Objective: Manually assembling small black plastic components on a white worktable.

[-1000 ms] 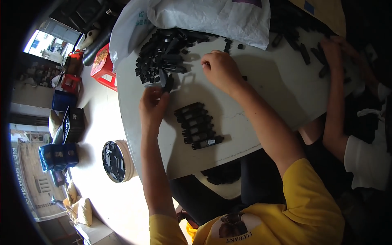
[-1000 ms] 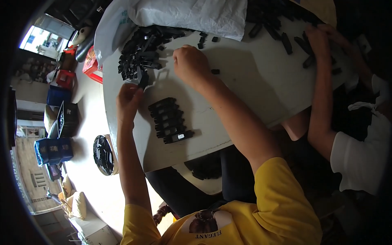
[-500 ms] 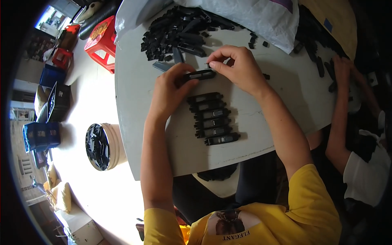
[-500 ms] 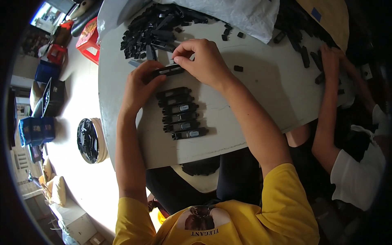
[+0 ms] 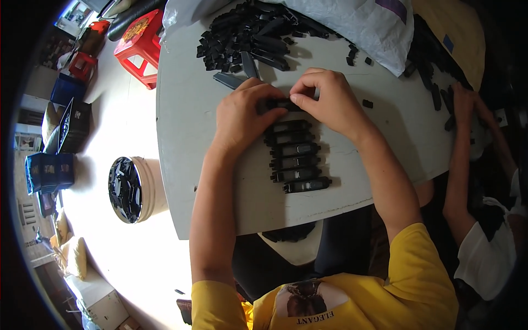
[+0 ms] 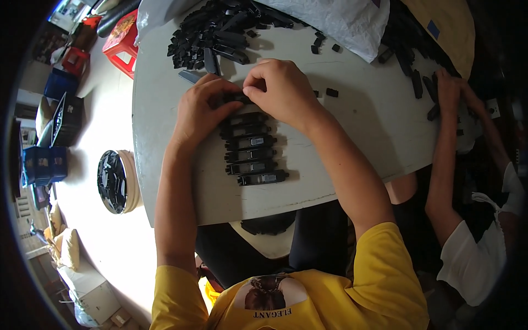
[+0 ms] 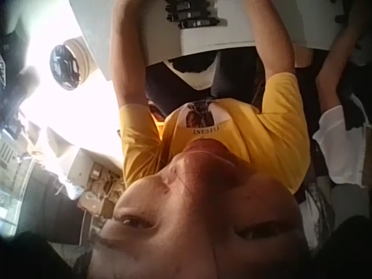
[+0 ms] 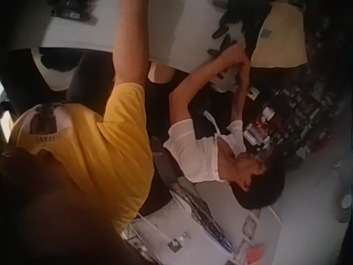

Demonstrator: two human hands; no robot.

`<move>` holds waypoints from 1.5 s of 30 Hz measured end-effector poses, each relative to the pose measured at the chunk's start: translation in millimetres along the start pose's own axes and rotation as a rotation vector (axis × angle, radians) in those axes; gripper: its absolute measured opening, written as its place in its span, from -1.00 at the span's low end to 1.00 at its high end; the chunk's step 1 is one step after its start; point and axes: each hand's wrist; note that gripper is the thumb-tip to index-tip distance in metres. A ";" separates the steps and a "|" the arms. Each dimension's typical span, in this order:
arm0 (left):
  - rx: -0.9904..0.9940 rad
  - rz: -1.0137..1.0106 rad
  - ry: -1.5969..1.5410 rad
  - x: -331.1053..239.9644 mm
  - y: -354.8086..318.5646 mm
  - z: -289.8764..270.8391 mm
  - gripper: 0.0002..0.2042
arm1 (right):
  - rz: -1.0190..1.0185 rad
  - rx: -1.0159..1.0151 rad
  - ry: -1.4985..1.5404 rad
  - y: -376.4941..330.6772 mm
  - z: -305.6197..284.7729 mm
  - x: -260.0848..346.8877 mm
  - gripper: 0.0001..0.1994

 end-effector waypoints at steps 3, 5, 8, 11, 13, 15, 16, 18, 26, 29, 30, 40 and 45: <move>0.015 -0.007 0.008 -1.9 0.1 -0.6 -0.78 | 0.044 0.017 0.026 -1.4 -3.4 2.3 -0.92; 0.011 0.002 0.011 -1.0 -0.3 -0.1 -0.77 | -0.013 0.011 -0.069 -1.5 -2.2 -0.2 -0.93; 0.030 0.004 -0.021 2.2 2.5 0.0 -0.78 | -0.088 0.038 -0.291 3.5 -0.3 13.9 -0.95; 0.020 0.043 -0.038 3.4 4.3 -1.2 -0.79 | -0.118 0.014 -0.445 9.0 8.9 24.4 -0.96; 0.045 -0.003 -0.066 6.5 3.9 -0.9 -0.81 | -0.160 -0.001 -0.488 10.1 14.7 28.5 -0.96; -0.010 0.077 -0.184 20.1 2.0 -2.0 -0.84 | -0.198 -0.012 -0.552 12.5 16.4 32.6 -0.94; -0.055 0.147 -0.315 22.9 2.5 -2.9 -0.87 | -0.204 -0.011 -0.555 12.6 14.9 31.4 -0.94; -0.281 0.029 -0.328 25.3 7.6 -3.2 -0.88 | -0.170 0.018 -0.620 11.2 7.9 26.6 -0.97; -0.694 0.001 0.091 48.9 13.3 1.0 -0.65 | -0.363 -0.053 -0.333 45.8 19.7 22.5 -0.85; -0.602 -0.081 0.039 48.4 10.4 0.0 -0.69 | -0.273 0.024 -0.407 62.0 35.6 15.6 -0.85; -0.531 -0.110 0.024 45.2 9.4 -1.6 -0.71 | -0.244 0.014 -0.477 66.3 37.5 9.2 -0.86; -0.269 -0.099 -0.074 26.7 8.3 -5.2 -0.84 | -0.228 -0.136 -0.641 102.6 16.9 -6.1 -0.90; -0.272 -0.023 -0.020 26.1 9.7 -1.6 -0.81 | -0.032 -0.091 -0.703 128.6 40.2 -4.8 -0.84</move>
Point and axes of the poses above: each hand's wrist, its own y-axis towards the middle knuckle, its own z-axis out of the palm, x = y × z, and after that the axes turned 2 degrees about -y, right-handed
